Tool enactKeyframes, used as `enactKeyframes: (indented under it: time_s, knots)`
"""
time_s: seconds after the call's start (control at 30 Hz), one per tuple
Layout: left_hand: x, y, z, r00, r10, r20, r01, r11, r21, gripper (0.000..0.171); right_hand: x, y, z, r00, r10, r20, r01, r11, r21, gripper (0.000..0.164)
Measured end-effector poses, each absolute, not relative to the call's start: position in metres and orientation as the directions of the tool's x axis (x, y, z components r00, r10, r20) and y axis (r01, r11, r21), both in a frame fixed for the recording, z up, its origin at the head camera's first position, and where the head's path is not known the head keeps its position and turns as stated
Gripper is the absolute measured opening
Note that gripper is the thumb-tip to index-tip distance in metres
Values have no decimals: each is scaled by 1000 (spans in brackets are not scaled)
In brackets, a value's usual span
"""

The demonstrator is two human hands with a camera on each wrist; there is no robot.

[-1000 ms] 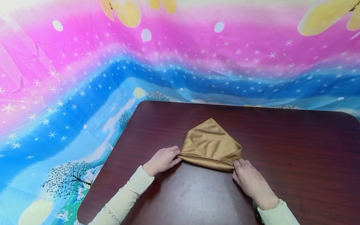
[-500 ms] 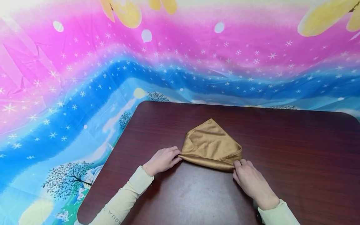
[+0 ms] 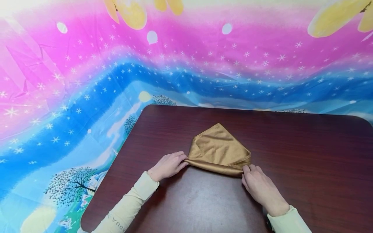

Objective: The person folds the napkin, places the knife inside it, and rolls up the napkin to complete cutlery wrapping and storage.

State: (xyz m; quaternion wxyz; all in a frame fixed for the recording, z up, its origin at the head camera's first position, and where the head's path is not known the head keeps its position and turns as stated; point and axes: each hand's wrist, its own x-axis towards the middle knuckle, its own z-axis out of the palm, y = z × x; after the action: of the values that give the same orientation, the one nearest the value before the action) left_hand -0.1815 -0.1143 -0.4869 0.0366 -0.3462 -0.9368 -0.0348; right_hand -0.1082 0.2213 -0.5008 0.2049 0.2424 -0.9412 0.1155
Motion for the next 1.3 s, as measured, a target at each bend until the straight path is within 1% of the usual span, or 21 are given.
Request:
enactKeyframes:
  time_s: [0.4, 0.87, 1.1, 1.3]
  knots:
    - [-184, -115, -486, -767, 638, 69, 641, 766, 50, 20, -111, 223, -500, -786, -432, 442, -521, 848, -99, 15]
    - [-182, -116, -487, -778, 626, 61, 629, 776, 54, 20, -110, 223, -501, -811, -413, 415, -498, 859, -119, 14]
    - [-182, -116, -487, -783, 620, 40, 622, 782, 49, 23, -110, 222, -499, -837, -388, 385, -471, 870, -147, 17]
    - [-181, -117, -488, -789, 614, 27, 615, 787, 55, 23, -110, 222, -499, -837, -399, 374, -479, 865, -150, 23]
